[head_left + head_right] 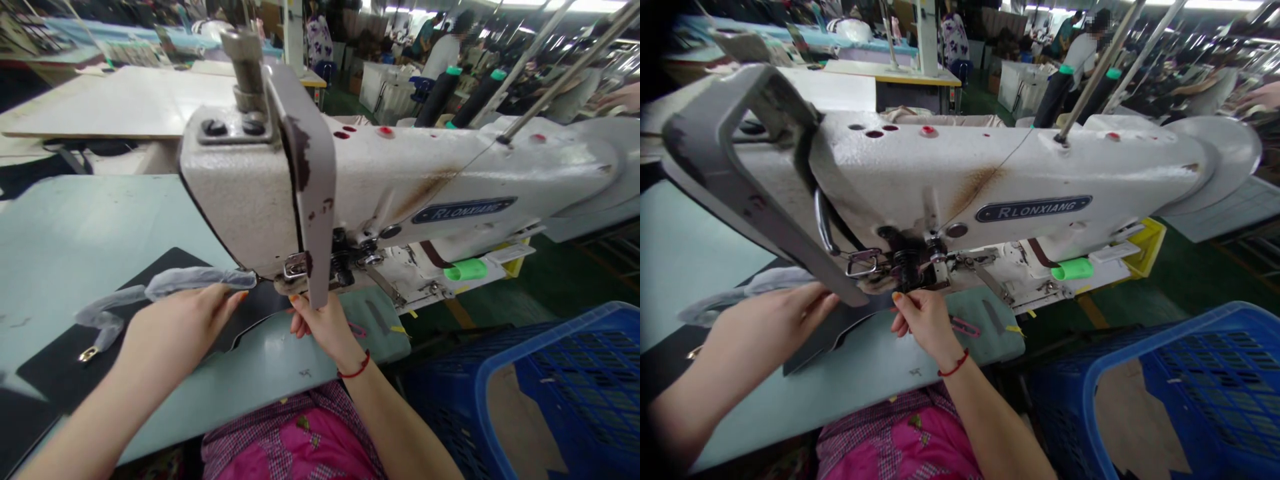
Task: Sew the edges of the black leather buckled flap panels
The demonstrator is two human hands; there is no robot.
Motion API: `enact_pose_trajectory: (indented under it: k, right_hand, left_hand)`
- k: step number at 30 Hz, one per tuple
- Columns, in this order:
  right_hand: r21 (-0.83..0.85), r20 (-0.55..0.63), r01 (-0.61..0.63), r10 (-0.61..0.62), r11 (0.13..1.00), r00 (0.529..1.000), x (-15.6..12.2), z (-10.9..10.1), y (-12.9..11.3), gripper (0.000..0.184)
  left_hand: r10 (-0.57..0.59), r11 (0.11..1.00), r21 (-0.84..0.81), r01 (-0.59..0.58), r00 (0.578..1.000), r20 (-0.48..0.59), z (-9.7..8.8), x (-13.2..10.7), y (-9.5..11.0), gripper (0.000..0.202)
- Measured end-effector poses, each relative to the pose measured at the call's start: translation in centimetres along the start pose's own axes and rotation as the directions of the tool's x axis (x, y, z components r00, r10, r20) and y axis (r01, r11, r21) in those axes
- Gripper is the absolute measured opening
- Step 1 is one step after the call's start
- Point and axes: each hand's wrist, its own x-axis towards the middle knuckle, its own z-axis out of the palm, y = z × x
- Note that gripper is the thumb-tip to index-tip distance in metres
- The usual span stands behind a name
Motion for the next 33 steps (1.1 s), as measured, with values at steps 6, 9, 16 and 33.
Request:
enact_pose_trajectory:
  k: [6, 9, 16, 33]
  right_hand:
    - [-0.014, -0.038, 0.036, -0.037, 0.999, 0.999, -0.4, 0.2, -0.3, 0.054]
    - [-0.027, -0.031, 0.057, -0.058, 0.998, 0.998, -0.4, 0.3, -0.3, 0.055]
    - [-0.088, -0.094, 0.104, -0.112, 0.991, 0.989, -0.4, 0.5, 0.3, 0.048]
    - [-0.149, -0.158, 0.150, -0.174, 0.977, 0.972, -1.4, 1.1, 0.4, 0.031]
  left_hand:
    - [-0.125, 0.421, -0.795, 0.438, 0.895, 0.427, 7.0, -6.6, 6.2, 0.033]
    - [-0.259, -0.049, -0.890, 0.454, 0.854, 0.450, 10.1, -5.5, 7.6, 0.043]
    - [-0.421, -0.254, -0.875, 0.412, 0.767, 0.483, 9.4, -1.5, 7.2, 0.037]
    - [-0.446, -0.330, -0.736, 0.591, 0.589, 0.674, 9.1, -0.7, 5.4, 0.046]
